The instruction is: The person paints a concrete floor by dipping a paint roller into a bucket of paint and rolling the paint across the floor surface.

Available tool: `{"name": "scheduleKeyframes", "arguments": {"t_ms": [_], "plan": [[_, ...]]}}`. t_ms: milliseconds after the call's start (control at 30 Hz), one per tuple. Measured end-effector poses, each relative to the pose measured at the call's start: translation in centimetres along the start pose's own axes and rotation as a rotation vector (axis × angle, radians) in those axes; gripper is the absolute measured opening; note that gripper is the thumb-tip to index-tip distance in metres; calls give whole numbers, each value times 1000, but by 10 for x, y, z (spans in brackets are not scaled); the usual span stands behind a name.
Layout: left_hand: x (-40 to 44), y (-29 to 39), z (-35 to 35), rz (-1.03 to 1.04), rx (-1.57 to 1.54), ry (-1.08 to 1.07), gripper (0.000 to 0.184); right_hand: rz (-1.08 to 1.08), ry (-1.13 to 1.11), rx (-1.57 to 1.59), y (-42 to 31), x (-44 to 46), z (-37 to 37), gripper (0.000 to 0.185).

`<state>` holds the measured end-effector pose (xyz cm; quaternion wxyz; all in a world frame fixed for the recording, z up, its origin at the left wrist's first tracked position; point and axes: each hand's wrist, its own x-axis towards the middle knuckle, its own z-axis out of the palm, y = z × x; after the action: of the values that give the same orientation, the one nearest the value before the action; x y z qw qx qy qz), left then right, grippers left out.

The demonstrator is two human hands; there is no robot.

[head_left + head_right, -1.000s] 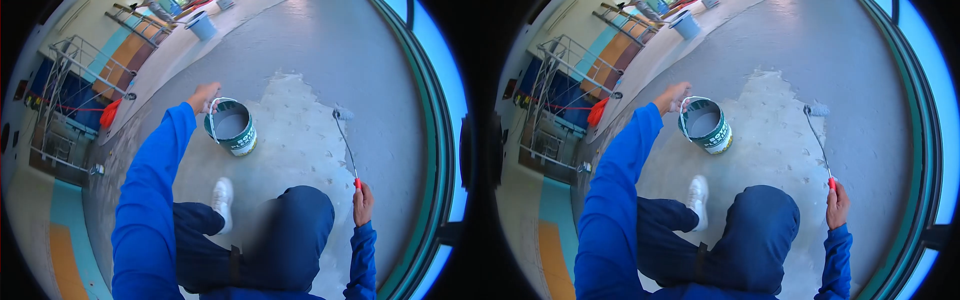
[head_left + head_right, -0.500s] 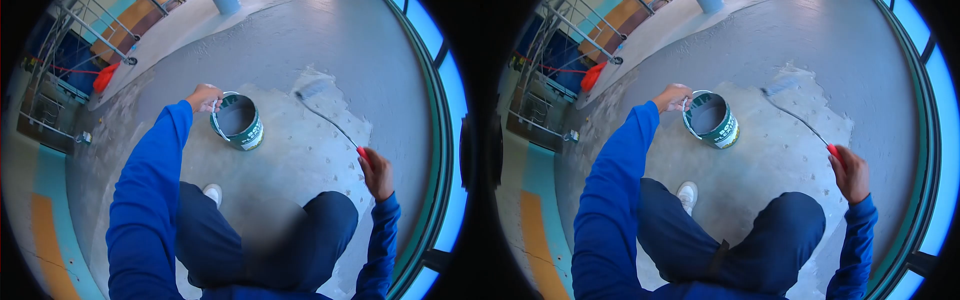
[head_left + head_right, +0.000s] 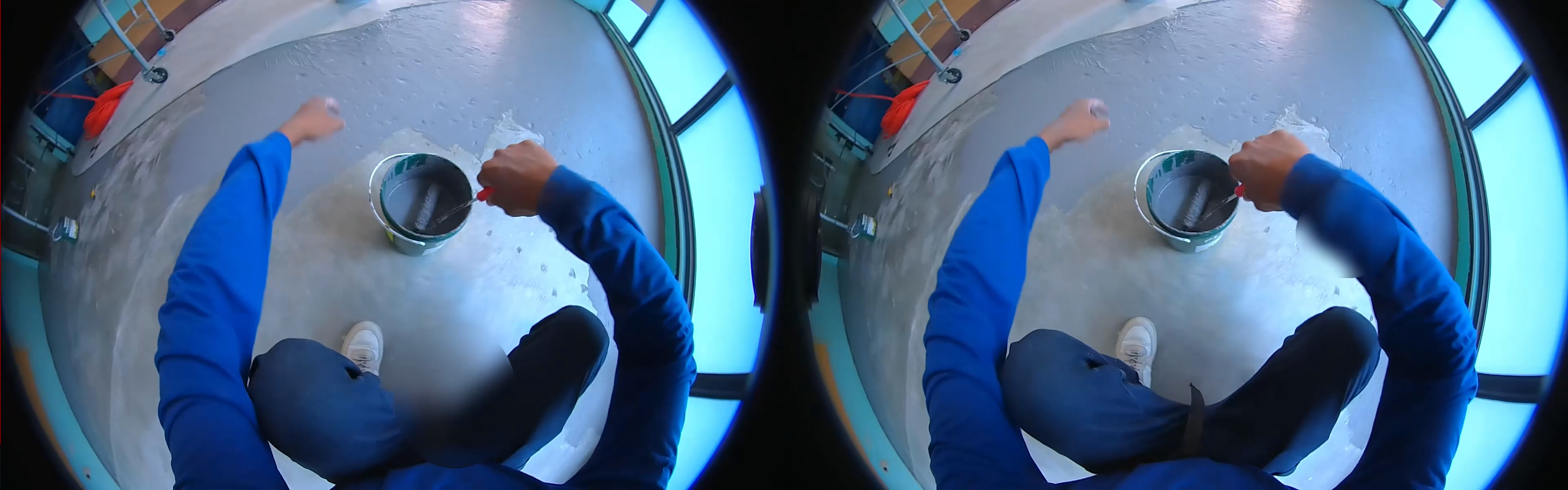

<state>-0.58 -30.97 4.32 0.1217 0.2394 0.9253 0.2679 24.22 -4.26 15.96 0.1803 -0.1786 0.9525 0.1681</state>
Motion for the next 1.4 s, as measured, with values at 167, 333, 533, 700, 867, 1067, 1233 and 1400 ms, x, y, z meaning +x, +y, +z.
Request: {"name": "scheduleKeyframes", "arguments": {"t_ms": [167,333,533,700,867,1067,1233,1400], "plan": [[47,47,-63,0,-170,345,40,88,-128,10,-28,40,-1,18],[76,67,4,-190,-731,842,31,118,-93,23,-35,49,14,11],[101,25,59,-297,-632,720,31,291,70,55,-45,-27,35,8],[100,-8,107,-526,-409,666,35,382,218,130,-49,-84,67,14],[92,-8,102,-571,-361,645,33,426,428,176,-59,-99,121,16],[85,-3,80,-461,-220,693,32,509,642,442,-82,-101,166,19],[69,-16,54,-489,-160,758,32,489,679,855,-98,-94,184,24],[44,-22,17,-554,-70,831,31,478,584,1393,-110,-94,190,30]]}}
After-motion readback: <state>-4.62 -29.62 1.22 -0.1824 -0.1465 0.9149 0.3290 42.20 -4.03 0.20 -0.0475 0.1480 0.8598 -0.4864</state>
